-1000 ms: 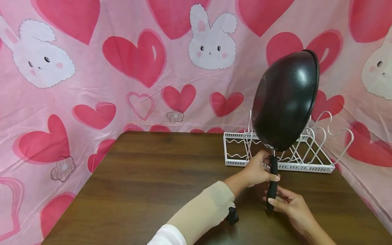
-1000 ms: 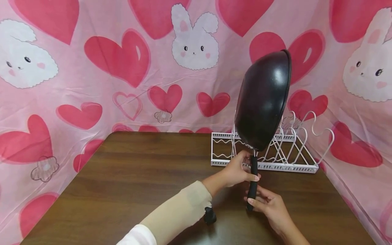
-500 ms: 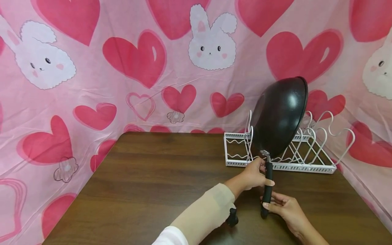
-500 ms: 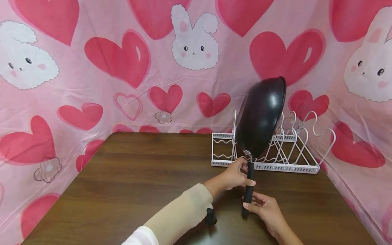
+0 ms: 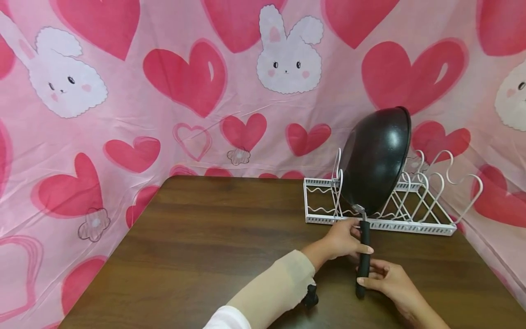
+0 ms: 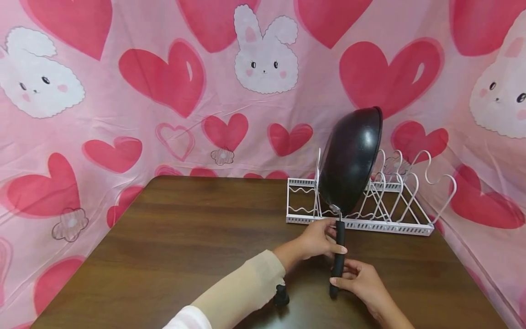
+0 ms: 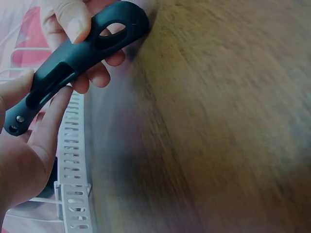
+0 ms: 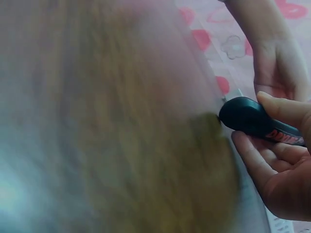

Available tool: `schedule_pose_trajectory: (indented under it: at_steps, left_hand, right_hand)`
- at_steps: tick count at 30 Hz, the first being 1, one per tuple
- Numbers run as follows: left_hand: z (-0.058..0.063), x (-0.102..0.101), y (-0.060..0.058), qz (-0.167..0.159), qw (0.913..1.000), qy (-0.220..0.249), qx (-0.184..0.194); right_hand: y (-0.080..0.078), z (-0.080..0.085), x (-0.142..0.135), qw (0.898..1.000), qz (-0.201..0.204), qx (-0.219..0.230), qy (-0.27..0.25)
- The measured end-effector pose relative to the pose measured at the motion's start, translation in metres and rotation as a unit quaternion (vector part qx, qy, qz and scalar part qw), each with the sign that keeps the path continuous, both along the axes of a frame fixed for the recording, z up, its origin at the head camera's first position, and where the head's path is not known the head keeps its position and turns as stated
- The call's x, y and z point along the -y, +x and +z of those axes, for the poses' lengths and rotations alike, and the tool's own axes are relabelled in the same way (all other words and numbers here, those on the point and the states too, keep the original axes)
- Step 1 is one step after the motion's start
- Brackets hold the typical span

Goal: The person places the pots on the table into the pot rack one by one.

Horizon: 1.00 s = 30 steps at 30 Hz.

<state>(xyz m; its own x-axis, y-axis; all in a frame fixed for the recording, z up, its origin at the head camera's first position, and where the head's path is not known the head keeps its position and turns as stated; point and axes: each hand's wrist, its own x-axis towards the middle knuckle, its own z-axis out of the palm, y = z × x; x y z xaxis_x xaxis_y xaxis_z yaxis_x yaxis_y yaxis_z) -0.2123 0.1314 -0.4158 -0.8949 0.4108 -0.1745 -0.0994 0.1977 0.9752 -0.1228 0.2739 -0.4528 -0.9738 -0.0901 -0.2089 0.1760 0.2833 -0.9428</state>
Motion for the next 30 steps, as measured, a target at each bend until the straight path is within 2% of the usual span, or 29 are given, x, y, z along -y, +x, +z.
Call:
schedule_pose_trajectory:
  at_steps: [7, 11, 20, 25, 28, 30]
  left_hand:
    - [-0.005, 0.008, 0.003, -0.02, 0.9994, 0.027, -0.013]
    - [-0.009, 0.018, 0.001, -0.027, 0.9988, 0.039, -0.015]
    - [-0.012, 0.041, -0.007, -0.053, 0.996, 0.069, -0.023]
    - [-0.014, 0.06, -0.01, -0.055, 0.9952, 0.058, -0.057]
    - [-0.017, 0.073, -0.011, -0.045, 0.9944, 0.052, -0.08]
    - [-0.017, 0.084, -0.011, -0.04, 0.9935, 0.054, -0.092]
  right_hand:
    - [-0.002, 0.004, -0.015, 0.999, 0.034, -0.003, 0.014]
    - [-0.002, 0.008, -0.025, 0.998, 0.037, -0.008, 0.043]
    - [-0.004, 0.01, -0.035, 0.997, 0.06, -0.011, 0.049]
    - [-0.003, 0.014, -0.034, 0.996, 0.022, -0.021, 0.083]
    - [-0.002, 0.019, -0.033, 0.991, -0.015, -0.059, 0.123]
    - [0.0, 0.023, -0.034, 0.982, -0.037, -0.097, 0.156]
